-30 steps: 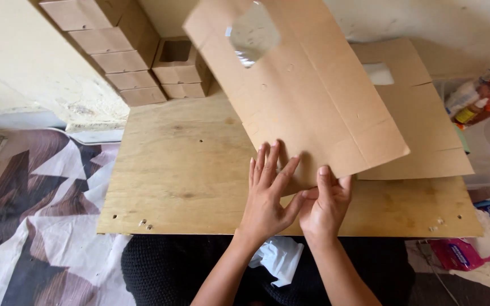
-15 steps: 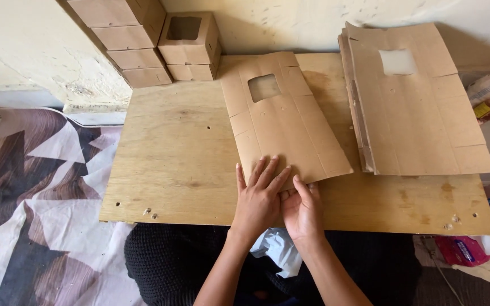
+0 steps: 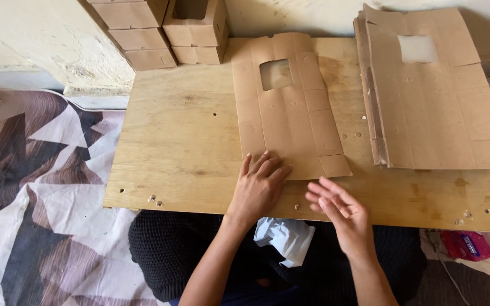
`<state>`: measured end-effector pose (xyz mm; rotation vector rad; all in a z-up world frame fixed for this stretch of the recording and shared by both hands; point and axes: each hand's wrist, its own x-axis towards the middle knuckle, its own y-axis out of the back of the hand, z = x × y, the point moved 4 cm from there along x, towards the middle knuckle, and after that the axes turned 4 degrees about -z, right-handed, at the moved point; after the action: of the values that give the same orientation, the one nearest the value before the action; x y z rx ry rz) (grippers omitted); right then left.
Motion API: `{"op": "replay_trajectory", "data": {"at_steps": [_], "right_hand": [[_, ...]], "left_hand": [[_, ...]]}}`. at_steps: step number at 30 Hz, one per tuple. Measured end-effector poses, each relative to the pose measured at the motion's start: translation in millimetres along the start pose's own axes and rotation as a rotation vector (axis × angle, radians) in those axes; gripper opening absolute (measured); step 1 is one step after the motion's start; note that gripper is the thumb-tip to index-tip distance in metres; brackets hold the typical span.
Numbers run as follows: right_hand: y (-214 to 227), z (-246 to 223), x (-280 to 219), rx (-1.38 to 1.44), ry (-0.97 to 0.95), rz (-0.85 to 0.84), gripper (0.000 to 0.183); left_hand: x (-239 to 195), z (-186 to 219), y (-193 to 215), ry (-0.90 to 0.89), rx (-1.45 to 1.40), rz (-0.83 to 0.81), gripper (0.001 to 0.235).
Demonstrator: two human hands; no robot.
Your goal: Assembling a cardboard pastry box by folding and tucking flaps along pre-scored lines.
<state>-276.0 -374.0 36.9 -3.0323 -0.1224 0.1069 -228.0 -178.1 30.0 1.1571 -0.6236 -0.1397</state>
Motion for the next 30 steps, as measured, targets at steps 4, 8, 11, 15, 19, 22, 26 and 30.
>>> {"op": "replay_trajectory", "data": {"at_steps": [4, 8, 11, 15, 19, 22, 26, 30], "right_hand": [[-0.8, -27.8, 15.6, -0.881, 0.718, 0.007, 0.052], [-10.0, -17.2, 40.6, -1.368, 0.658, -0.105, 0.046], [-7.5, -4.6, 55.5, -1.473, 0.551, -0.218, 0.032], [-14.9, -22.1, 74.4, -1.491, 0.265, -0.387, 0.022], [-31.0, -69.6, 89.4, -1.343, 0.008, -0.417, 0.032], [-37.2, -81.7, 114.3, -1.293, -0.11, -0.497, 0.038], [-31.3, -79.6, 136.6, -1.188, -0.193, -0.552, 0.034], [-38.8, -84.8, 134.3, -1.269, -0.235, -0.502, 0.034]], "left_hand": [[-0.6, -6.6, -3.7, -0.002, -0.024, -0.046, 0.029], [-0.5, -11.5, -4.3, 0.041, -0.016, -0.068, 0.016], [5.5, -14.6, -0.1, 0.044, -0.038, -0.161, 0.015], [19.0, -24.0, 3.7, 0.084, -0.133, -0.345, 0.019], [41.5, -30.9, 16.5, 0.11, -0.173, -0.452, 0.023], [53.3, -39.6, 1.5, 0.146, -0.107, -0.55, 0.03], [59.4, -54.4, -30.6, 0.161, 0.074, -0.476, 0.024], [55.7, -56.9, -38.8, 0.17, 0.207, -0.356, 0.028]]}}
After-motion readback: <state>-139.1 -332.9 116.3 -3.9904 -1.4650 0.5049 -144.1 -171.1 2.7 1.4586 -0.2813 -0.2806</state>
